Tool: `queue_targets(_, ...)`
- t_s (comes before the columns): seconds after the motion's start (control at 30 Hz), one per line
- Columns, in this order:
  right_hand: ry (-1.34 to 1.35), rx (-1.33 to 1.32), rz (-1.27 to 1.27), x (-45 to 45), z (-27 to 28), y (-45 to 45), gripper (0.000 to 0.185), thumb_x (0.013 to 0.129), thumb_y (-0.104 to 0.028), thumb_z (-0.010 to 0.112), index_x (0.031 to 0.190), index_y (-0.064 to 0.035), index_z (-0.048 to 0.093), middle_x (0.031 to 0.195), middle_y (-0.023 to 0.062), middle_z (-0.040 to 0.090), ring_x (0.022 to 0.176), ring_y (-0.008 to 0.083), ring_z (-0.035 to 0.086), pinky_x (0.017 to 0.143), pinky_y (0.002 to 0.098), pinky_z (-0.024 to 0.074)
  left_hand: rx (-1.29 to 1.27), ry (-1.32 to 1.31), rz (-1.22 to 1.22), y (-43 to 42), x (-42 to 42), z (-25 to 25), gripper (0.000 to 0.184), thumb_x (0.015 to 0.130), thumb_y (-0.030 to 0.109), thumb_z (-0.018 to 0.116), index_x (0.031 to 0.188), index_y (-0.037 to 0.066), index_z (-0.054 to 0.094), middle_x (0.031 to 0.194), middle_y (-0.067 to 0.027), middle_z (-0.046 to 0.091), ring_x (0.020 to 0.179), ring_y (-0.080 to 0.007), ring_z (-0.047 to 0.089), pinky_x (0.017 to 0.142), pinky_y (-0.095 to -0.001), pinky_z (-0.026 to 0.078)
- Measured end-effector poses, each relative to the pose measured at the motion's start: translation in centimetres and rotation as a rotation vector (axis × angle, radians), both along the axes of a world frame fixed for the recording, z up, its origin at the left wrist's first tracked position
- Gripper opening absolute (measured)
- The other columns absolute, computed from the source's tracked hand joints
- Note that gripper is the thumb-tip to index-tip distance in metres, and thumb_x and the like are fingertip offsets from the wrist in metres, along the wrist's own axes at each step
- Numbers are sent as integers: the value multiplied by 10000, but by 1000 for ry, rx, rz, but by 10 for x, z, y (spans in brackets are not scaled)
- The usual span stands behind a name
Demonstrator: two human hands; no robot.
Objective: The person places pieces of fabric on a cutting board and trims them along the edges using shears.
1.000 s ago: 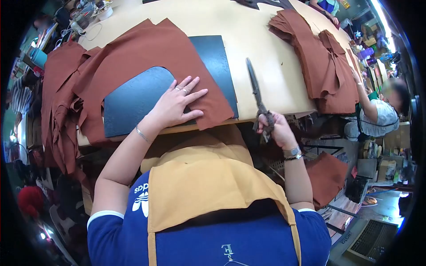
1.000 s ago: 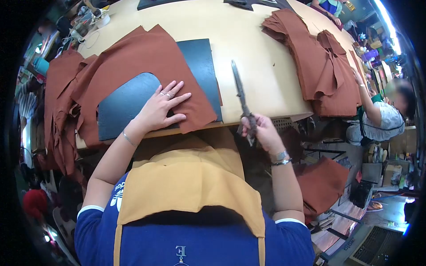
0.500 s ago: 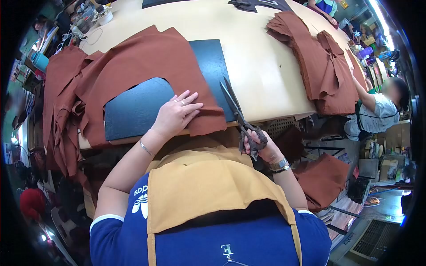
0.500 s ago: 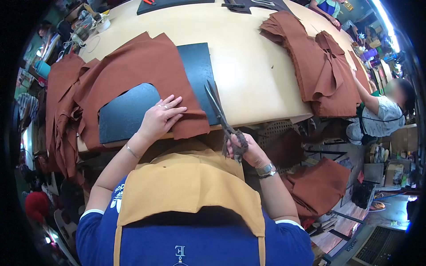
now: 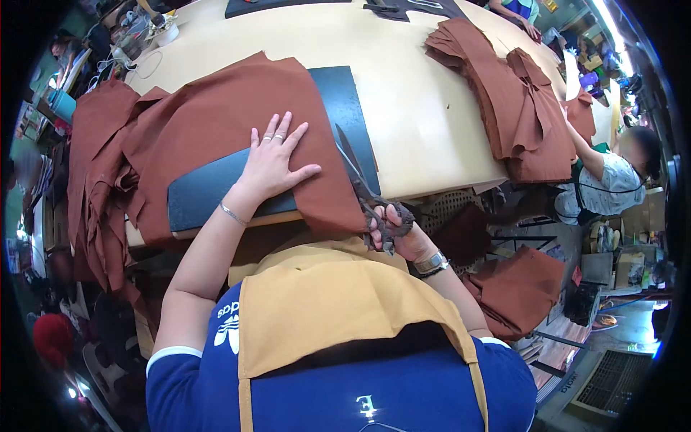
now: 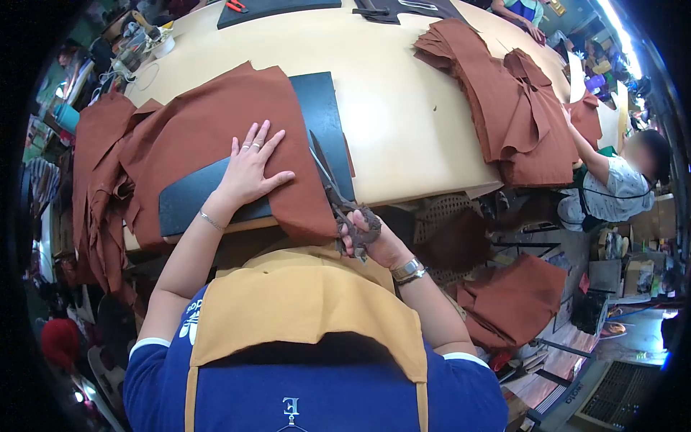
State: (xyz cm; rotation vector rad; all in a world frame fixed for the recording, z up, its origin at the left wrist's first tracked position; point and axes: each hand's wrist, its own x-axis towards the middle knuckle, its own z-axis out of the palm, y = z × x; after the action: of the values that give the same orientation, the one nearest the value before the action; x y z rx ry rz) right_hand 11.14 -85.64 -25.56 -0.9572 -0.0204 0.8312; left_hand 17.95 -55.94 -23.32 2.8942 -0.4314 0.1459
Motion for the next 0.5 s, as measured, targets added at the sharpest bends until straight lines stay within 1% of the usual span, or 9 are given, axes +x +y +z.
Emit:
queue_targets(0.03,-1,-31,-28,-1,0,3,408,928,-474,573,884,-68,571,714,43,583,639,136,588,625,303,501,13,57,22,0,0,-1,868,787,666,587,1472,190,347,1564,-145,208,1450,-335,164,1119,-624,139)
queue_targets(0.1,39,-77,-48,-2,2,7,405,921,-460,597,869,-60,578,706,29,587,601,116,580,582,265,506,8,57,4,1,-1,-1,897,761,691,595,1467,189,361,1558,-153,223,1448,-331,175,1116,-627,142)
queue_targets(0.13,40,-99,-63,-3,4,10,406,925,-459,593,868,-57,579,705,27,588,590,114,577,582,263,507,7,53,-2,2,-2,-1,911,748,703,599,1465,189,368,1555,-156,231,1447,-329,180,1115,-629,144)
queue_targets(0.2,33,-142,-87,-2,7,15,409,932,-455,584,867,-52,580,705,24,590,570,112,570,580,259,507,3,51,-3,2,-3,-1,904,749,698,604,1463,192,372,1554,-155,235,1448,-329,178,1116,-627,144)
queue_targets(0.3,26,-151,-64,-1,6,17,406,915,-453,611,899,-49,566,718,23,583,599,103,580,588,258,509,-1,37,-1,2,-3,-1,898,747,695,608,1459,198,380,1552,-152,241,1447,-330,182,1117,-624,147)
queue_targets(0.4,11,-195,-79,0,10,18,344,939,-387,604,877,-50,578,708,15,584,581,93,569,576,238,502,1,28,-3,2,-2,-1,876,761,685,602,1458,201,383,1551,-151,244,1445,-332,188,1117,-622,151)
queue_targets(0.5,7,-162,-87,-2,10,20,310,934,-354,622,883,-52,576,718,10,580,601,86,573,577,237,503,-16,19,0,4,-1,-4,838,788,663,588,1456,199,386,1551,-154,243,1443,-333,190,1117,-620,155)
